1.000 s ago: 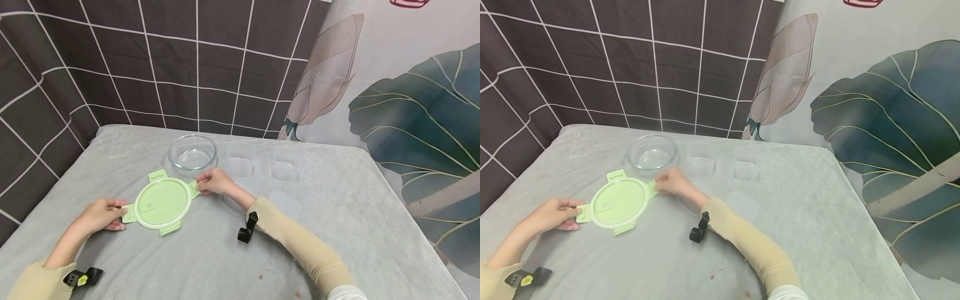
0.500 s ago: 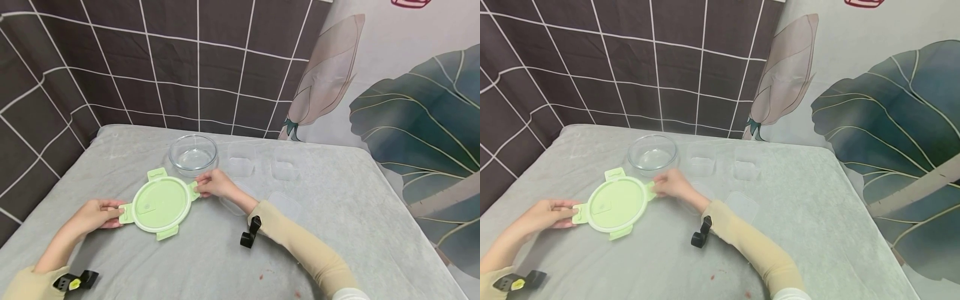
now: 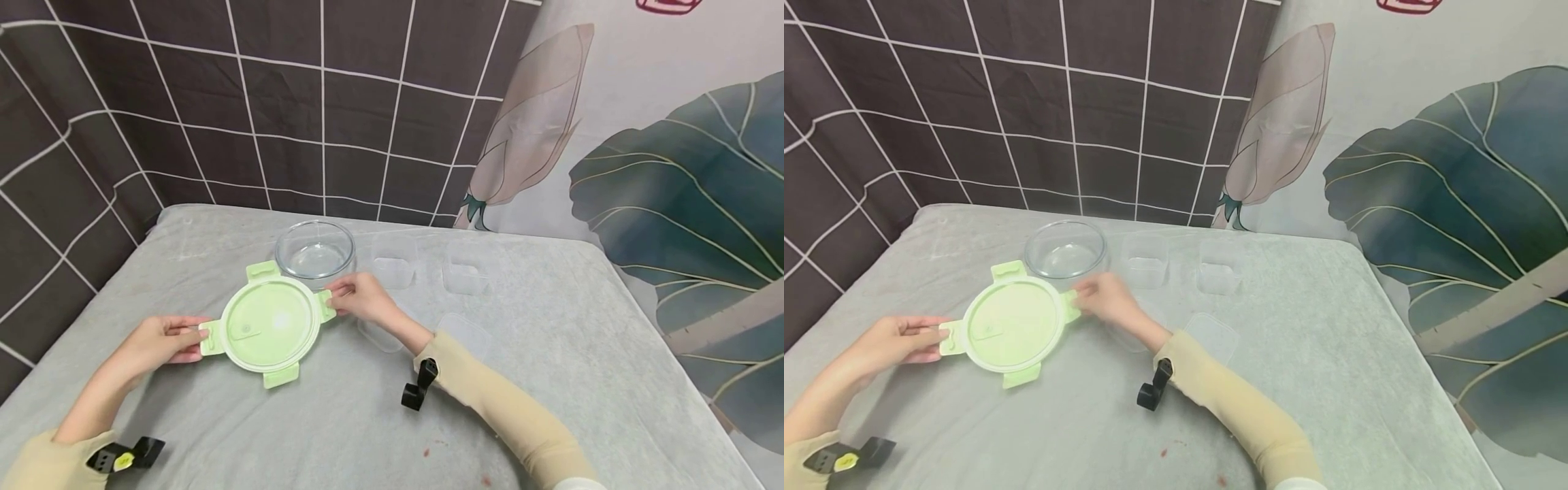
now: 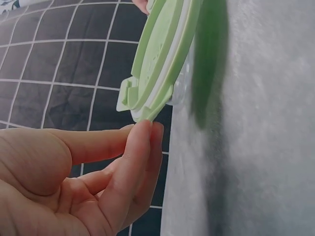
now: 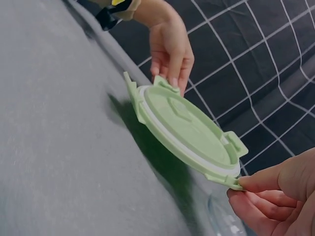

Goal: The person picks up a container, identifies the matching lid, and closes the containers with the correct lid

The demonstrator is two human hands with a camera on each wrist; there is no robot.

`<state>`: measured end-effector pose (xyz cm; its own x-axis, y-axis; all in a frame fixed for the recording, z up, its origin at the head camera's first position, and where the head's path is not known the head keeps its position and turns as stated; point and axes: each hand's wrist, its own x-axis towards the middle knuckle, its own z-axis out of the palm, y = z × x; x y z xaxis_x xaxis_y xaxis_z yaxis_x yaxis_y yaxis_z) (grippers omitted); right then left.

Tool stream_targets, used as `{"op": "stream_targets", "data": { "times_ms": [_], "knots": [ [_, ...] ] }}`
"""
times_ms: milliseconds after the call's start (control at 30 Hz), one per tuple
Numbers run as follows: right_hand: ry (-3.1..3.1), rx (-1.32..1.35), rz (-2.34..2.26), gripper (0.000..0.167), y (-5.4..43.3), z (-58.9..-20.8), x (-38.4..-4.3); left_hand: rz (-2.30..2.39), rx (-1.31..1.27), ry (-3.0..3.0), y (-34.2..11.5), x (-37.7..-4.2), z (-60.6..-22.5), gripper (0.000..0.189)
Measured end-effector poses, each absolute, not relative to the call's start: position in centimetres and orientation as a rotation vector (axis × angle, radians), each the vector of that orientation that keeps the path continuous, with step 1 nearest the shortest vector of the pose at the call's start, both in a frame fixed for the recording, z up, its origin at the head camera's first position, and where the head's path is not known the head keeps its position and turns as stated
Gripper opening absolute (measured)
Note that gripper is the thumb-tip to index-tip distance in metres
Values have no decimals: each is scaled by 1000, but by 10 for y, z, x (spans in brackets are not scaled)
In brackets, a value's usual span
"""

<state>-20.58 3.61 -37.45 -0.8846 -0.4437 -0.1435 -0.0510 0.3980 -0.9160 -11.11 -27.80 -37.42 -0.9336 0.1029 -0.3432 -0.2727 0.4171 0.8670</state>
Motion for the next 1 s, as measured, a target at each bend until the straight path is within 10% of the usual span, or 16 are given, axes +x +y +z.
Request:
{"op": "stream_targets", "data": {
  "times_ms": [1000],
  "knots": [
    [2447,-444,-1605,25,60,-327,-222,1619,-31,2537,-252,-142,-328,51]
  ]
}}
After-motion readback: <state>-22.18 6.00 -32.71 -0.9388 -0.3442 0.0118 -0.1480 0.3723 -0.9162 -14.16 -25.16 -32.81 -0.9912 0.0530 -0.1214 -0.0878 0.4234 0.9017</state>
